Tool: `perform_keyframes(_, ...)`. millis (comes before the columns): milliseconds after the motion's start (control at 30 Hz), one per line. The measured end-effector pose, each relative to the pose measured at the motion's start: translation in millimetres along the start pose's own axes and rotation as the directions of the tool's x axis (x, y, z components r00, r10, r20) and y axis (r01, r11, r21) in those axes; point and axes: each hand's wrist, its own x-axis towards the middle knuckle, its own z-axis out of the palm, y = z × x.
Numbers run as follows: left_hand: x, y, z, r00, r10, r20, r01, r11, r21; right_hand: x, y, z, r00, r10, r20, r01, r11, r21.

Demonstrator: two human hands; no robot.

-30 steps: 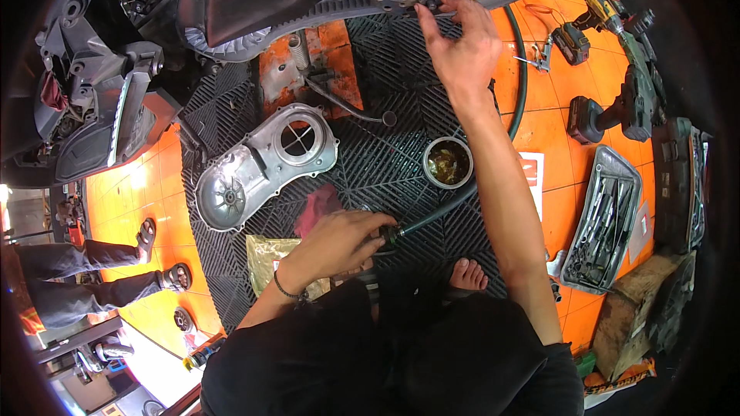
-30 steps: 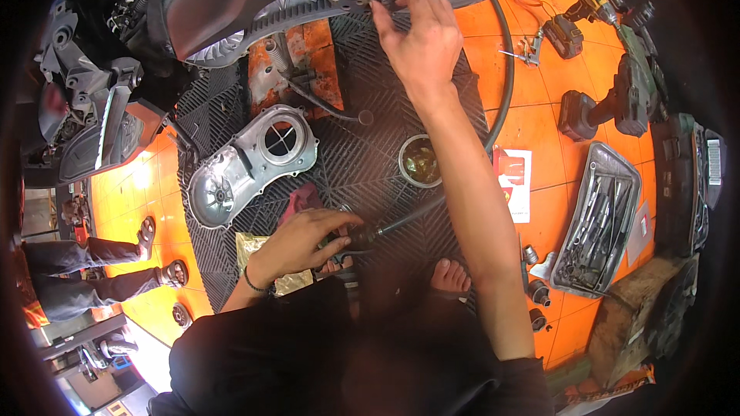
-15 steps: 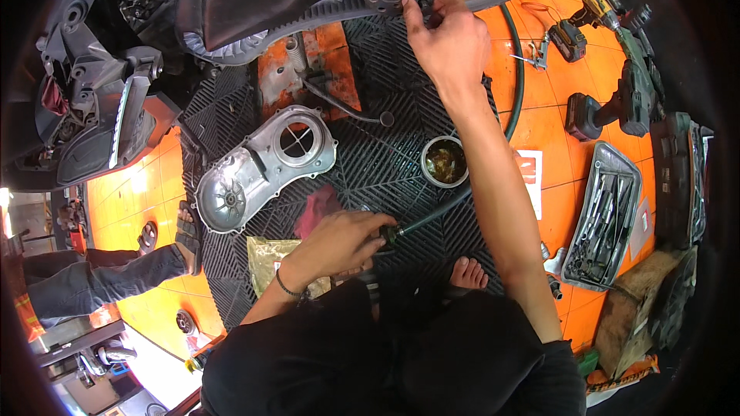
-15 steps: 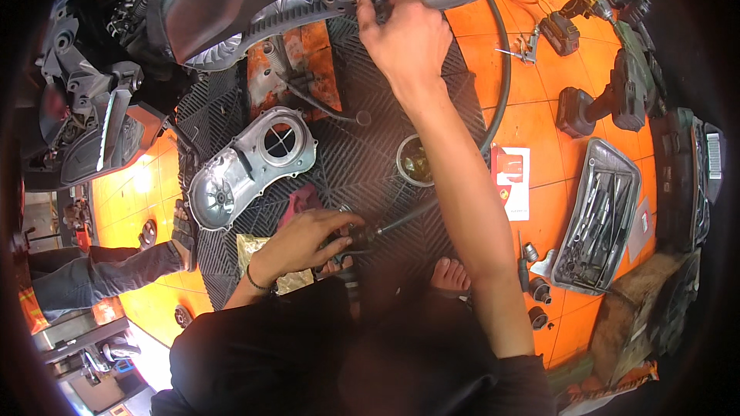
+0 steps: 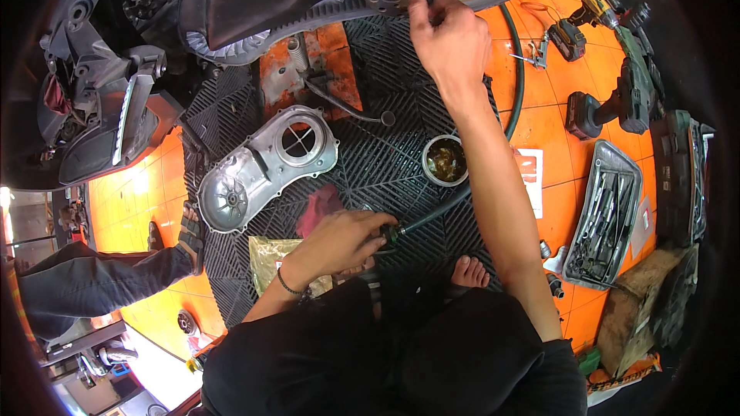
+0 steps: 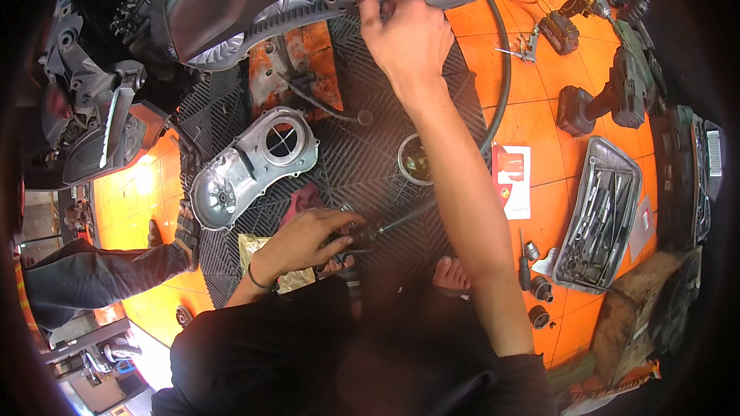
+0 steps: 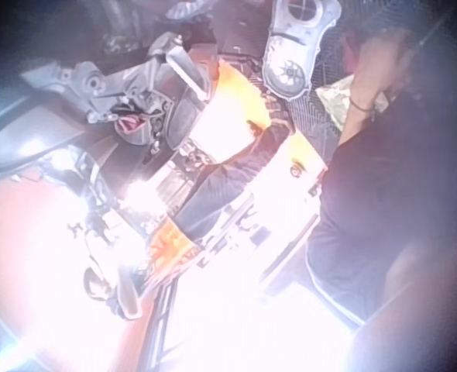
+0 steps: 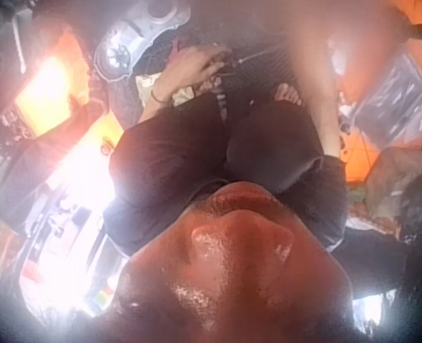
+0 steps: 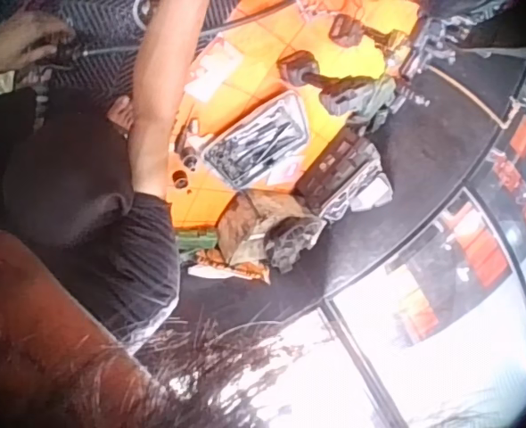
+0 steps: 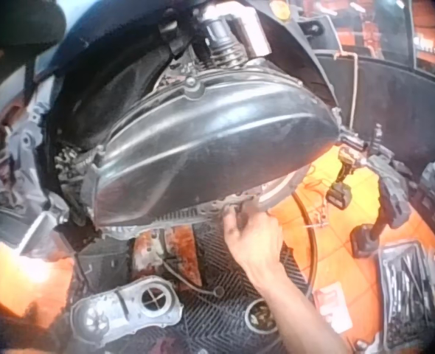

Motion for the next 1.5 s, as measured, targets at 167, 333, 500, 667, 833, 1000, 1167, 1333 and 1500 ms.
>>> perform_keyframes(167,-1.7,0.6,-0.5,0.997,-0.059,0.044,0.06,0.998,-0.011,-3.2,0.5,2.0,0.998,-0.001,-0.059,-0.002,0.999,-0.039)
perform_keyframes(333,-2.4,-2.8,1.9,0.998,-0.033,0.05,0.031,0.999,0.034,-3.9,13.2,16.8,0.999,-0.017,-0.043,0.019,0.999,0.034)
perform_keyframes(500,-3.4,-0.2,0.8,0.997,-0.053,0.054,0.052,0.998,0.016,-5.8,3.8,16.0,0.996,0.012,-0.087,-0.003,0.994,0.107)
perform_keyframes(667,-2.3,2.1,-0.2,0.996,-0.064,0.06,0.061,0.997,0.056,-0.8,3.9,17.4,0.994,0.111,0.023,-0.111,0.993,0.026)
perform_keyframes(833,0.2,0.9,0.4,0.995,-0.059,0.077,0.058,0.998,0.02,-5.9,-7.3,8.9,0.993,-0.019,-0.116,0.024,0.999,0.046)
perform_keyframes(1000,-1.0,1.7,0.1,0.995,-0.064,0.077,0.063,0.998,0.012,-0.8,-7.2,6.8,0.997,0.061,-0.047,-0.059,0.998,0.032)
perform_keyframes(1167,1.8,0.9,1.6,0.992,-0.077,0.1,0.074,0.997,0.03,-2.3,-3.7,11.0,0.998,0.066,0.001,-0.066,0.994,0.082)
perform_keyframes(1333,1.4,2.3,-0.1,0.992,-0.074,0.105,0.074,0.997,0.0,-5.7,-10.6,3.4,0.994,0.108,-0.023,-0.107,0.993,0.047)
perform_keyframes(1500,2.5,-0.1,2.4,0.989,-0.085,0.124,0.083,0.996,0.023,0.6,-12.6,8.7,0.996,0.089,-0.016,-0.086,0.987,0.136)
